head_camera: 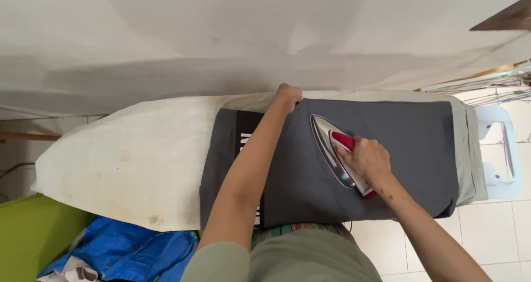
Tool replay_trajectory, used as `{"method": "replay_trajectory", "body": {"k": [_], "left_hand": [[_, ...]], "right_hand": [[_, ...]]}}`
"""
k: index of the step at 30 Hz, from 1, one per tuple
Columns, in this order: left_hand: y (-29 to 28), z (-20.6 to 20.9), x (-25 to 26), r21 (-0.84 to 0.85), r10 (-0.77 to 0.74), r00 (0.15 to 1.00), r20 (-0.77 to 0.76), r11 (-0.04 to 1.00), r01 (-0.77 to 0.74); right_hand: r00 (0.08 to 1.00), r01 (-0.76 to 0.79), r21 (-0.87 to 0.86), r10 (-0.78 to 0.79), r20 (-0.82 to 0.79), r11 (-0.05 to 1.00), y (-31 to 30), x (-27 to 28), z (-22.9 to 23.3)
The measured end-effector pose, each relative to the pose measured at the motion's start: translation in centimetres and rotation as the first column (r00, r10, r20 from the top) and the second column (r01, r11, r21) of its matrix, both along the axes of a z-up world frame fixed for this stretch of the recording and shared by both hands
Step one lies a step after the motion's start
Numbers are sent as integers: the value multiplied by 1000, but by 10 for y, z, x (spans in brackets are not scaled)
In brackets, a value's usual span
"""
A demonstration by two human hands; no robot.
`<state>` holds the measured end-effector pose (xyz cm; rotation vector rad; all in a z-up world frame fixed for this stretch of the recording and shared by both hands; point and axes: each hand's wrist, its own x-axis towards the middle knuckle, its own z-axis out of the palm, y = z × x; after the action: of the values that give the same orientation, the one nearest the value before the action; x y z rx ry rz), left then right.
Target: The person irons a dark grey t-shirt on a white ironing board. They use a red and white steam iron to smooth out the fabric, moving the iron back and forth across the surface. The person adjusts the shirt's position and folds it over to iron different sections, ensuring the entire garment is pressed.
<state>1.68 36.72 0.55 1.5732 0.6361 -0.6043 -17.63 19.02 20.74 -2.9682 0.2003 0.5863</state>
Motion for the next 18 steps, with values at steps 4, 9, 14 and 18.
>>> {"method": "replay_trajectory", "body": {"k": [4,9,14,18], "left_hand": [[-1,4,-16,-58,153,982,107,987,-147],[-7,2,-42,62,155,914,376,980,-191],[-9,40,-58,346,-93,822,561,929,-132],[-11,47,-70,575,-318,731,603,809,-122]], "right_hand": [[1000,-8,-19,9,27,1000,-1,-1,-2],[1000,-8,1,8,15,1000,1,1,2],[1000,8,26,-8,28,1000,9,4,6],[1000,-6,40,5,31,999,9,5,10]]}}
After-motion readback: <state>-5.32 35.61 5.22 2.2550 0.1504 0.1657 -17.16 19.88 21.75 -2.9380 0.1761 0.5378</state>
